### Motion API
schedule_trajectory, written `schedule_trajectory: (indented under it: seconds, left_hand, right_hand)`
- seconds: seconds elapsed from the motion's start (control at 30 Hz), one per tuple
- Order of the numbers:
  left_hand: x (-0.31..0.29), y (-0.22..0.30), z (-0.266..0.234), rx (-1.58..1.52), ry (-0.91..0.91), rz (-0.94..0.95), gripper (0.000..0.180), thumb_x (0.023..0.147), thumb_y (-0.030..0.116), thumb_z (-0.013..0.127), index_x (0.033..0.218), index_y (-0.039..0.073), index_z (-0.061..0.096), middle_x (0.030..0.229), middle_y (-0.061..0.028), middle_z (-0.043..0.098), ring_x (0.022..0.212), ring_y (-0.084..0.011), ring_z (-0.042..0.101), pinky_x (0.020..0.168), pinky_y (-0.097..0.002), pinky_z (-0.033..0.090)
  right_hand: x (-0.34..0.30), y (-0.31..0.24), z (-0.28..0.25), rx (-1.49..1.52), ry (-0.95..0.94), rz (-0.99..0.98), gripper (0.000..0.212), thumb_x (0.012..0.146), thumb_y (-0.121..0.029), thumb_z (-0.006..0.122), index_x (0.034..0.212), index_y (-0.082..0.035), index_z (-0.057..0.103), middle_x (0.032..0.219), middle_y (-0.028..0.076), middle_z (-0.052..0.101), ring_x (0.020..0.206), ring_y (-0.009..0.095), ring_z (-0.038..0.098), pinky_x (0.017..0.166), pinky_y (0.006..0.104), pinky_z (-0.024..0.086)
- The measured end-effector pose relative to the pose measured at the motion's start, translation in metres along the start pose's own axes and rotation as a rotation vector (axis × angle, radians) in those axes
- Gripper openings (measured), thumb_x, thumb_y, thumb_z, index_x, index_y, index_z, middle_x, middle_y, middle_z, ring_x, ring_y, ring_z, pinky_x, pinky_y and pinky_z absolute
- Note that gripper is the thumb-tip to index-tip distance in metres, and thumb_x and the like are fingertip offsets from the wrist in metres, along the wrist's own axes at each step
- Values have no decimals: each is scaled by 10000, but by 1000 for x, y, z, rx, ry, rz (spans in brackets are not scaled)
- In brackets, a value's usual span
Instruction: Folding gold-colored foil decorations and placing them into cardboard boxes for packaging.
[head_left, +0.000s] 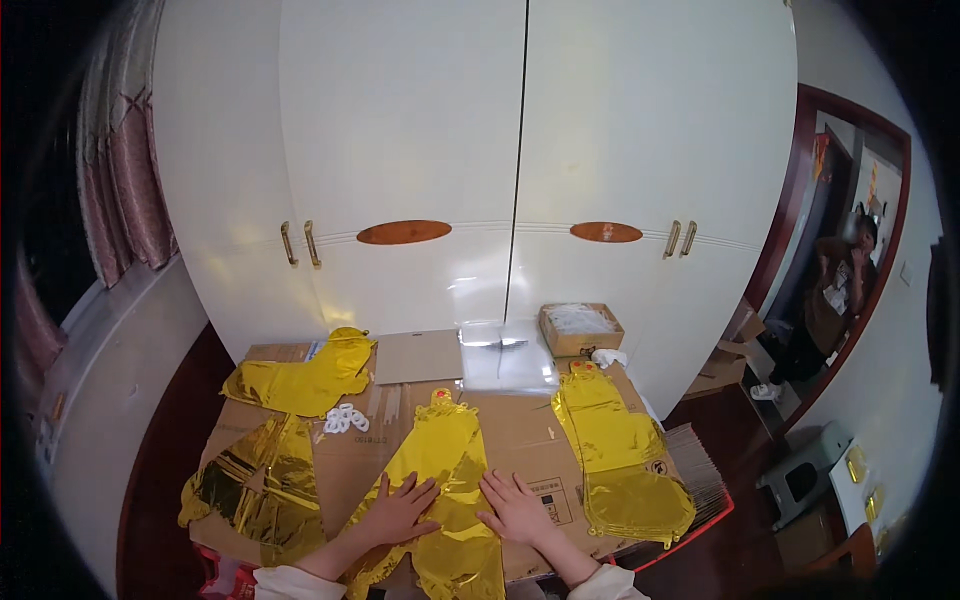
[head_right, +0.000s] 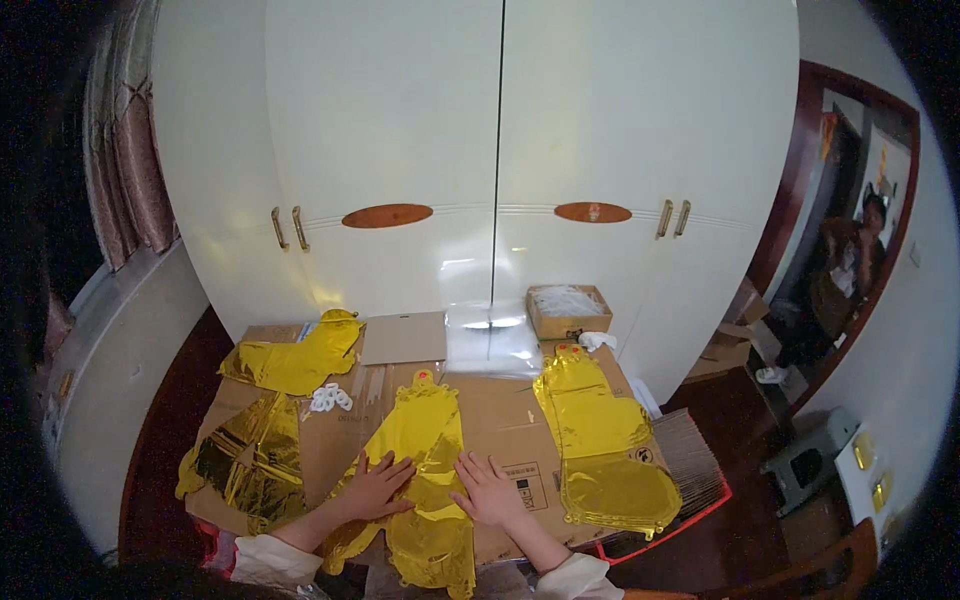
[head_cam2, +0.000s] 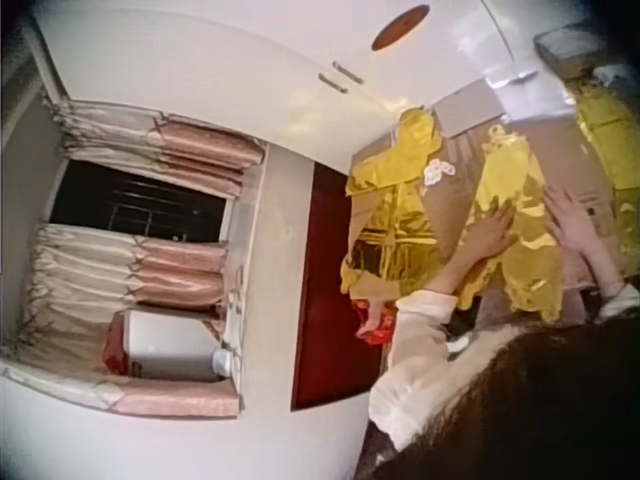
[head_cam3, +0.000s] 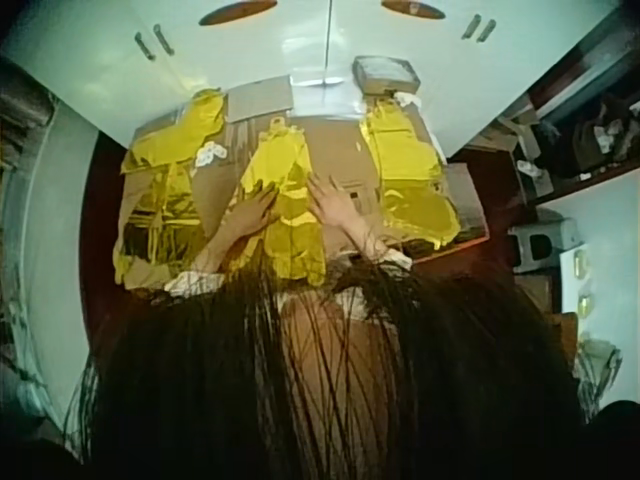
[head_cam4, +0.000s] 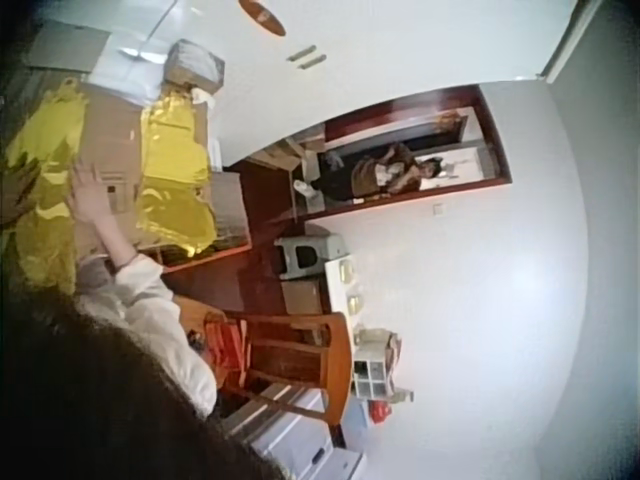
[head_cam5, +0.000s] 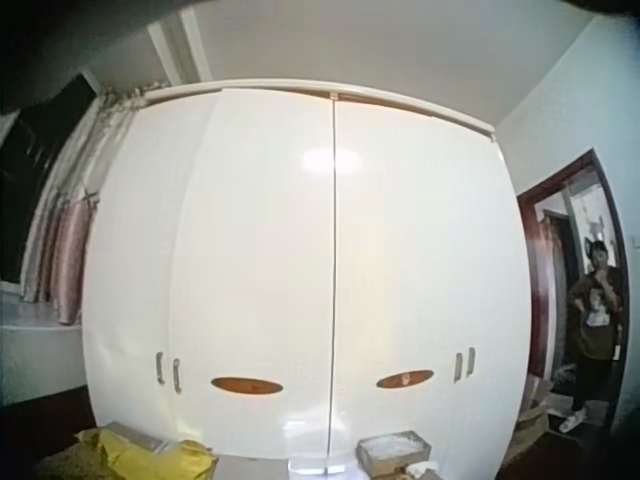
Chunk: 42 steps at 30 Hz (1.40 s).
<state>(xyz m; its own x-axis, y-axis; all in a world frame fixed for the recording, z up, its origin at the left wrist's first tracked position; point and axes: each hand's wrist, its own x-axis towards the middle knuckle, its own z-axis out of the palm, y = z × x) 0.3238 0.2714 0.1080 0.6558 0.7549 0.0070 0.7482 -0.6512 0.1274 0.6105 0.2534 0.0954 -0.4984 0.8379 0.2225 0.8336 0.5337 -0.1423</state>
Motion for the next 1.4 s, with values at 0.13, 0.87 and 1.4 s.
schedule_trajectory:
  seconds: [0.13,0.87,1.4]
  left_hand:
    - [-2,0,-5,-49,25,-20,779,923,634,464,1483,104,352,1545,-87,347,1441,-344,289,1098,-712,138]
    - [-106,-6,-14,-178,115,-533,606,759,526,724,1041,7,585,1051,-189,565,1017,-371,545,868,-457,461]
    - [-75,41,-37,-1205,147,-419,356,849,137,753,1140,26,579,1018,-68,663,924,-110,621,790,-266,508]
  right_hand:
    - [0,0,2,1,3,-1,639,989,-478,434,1454,-41,404,1521,132,387,1434,253,320,1178,473,219]
    - [-9,14,-2,77,25,27,646,960,-484,496,1437,-55,428,1506,135,408,1419,287,344,1160,519,229]
    - [7,-32,-34,414,110,-96,451,933,-288,622,1310,-52,544,1288,136,590,1241,318,521,1038,444,396]
